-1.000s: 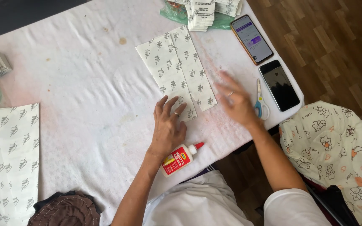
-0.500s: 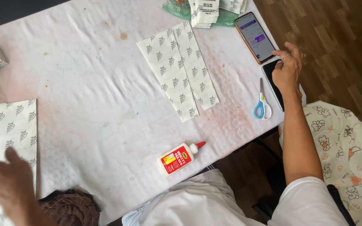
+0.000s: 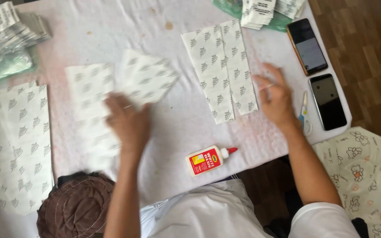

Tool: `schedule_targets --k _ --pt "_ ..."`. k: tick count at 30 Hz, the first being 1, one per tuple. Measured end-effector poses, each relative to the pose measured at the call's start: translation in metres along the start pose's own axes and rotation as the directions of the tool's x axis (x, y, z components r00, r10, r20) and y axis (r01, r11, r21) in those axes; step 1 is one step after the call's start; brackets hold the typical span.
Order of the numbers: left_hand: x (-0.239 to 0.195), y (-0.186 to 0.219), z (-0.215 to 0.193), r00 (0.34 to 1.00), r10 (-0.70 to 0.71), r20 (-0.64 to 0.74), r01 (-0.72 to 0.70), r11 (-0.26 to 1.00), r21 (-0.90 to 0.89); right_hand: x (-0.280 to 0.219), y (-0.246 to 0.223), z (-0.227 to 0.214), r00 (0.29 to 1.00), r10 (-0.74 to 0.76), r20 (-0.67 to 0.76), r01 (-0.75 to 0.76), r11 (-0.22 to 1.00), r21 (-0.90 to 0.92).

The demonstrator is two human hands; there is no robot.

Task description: The person applies glue from a bottle onto the edges of paper sheets and folds them over to secure the bond.

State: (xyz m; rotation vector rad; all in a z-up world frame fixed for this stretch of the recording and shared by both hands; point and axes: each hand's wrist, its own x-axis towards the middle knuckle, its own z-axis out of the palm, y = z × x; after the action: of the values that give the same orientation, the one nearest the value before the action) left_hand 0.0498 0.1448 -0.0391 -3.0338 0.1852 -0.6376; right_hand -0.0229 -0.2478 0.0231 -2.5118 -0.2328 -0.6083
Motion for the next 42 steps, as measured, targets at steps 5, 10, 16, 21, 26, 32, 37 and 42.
schedule_targets --k 5,10,16,21,26,32,37,42 --pt "0.024 0.082 -0.023 0.944 0.001 0.329 0.042 0.992 -0.122 0.011 -0.069 0.048 0.988 -0.096 0.117 0.077 0.985 0.153" --pt "0.035 0.076 -0.034 0.898 0.024 0.439 0.053 0.985 -0.162 0.0 -0.069 0.084 0.963 -0.173 0.206 0.138 0.975 0.174" --pt "0.028 0.064 -0.039 0.977 0.047 0.209 0.025 0.944 -0.328 0.0 -0.093 0.093 0.904 -0.333 0.268 0.301 0.941 0.153" --pt "0.024 0.04 -0.029 0.917 0.314 0.246 -0.162 0.856 -0.49 0.011 -0.084 0.081 0.9 -0.282 0.331 0.24 0.957 0.164" --pt "0.028 -0.012 -0.025 0.952 0.284 0.115 -0.177 0.816 -0.55 0.024 -0.072 0.071 0.91 -0.235 0.342 0.166 0.962 0.218" --pt "0.013 -0.02 -0.026 0.972 0.232 -0.047 -0.205 0.727 -0.656 0.013 -0.067 0.06 0.939 -0.256 0.229 0.191 0.944 0.27" --pt "-0.029 0.046 -0.051 0.868 0.447 -0.216 -0.409 0.396 -0.823 -0.016 -0.084 0.054 0.917 -0.311 0.251 0.238 0.929 0.283" --pt "-0.045 0.064 -0.042 0.845 0.51 -0.164 -0.401 0.399 -0.825 -0.024 -0.083 0.052 0.904 -0.344 0.254 0.271 0.92 0.282"
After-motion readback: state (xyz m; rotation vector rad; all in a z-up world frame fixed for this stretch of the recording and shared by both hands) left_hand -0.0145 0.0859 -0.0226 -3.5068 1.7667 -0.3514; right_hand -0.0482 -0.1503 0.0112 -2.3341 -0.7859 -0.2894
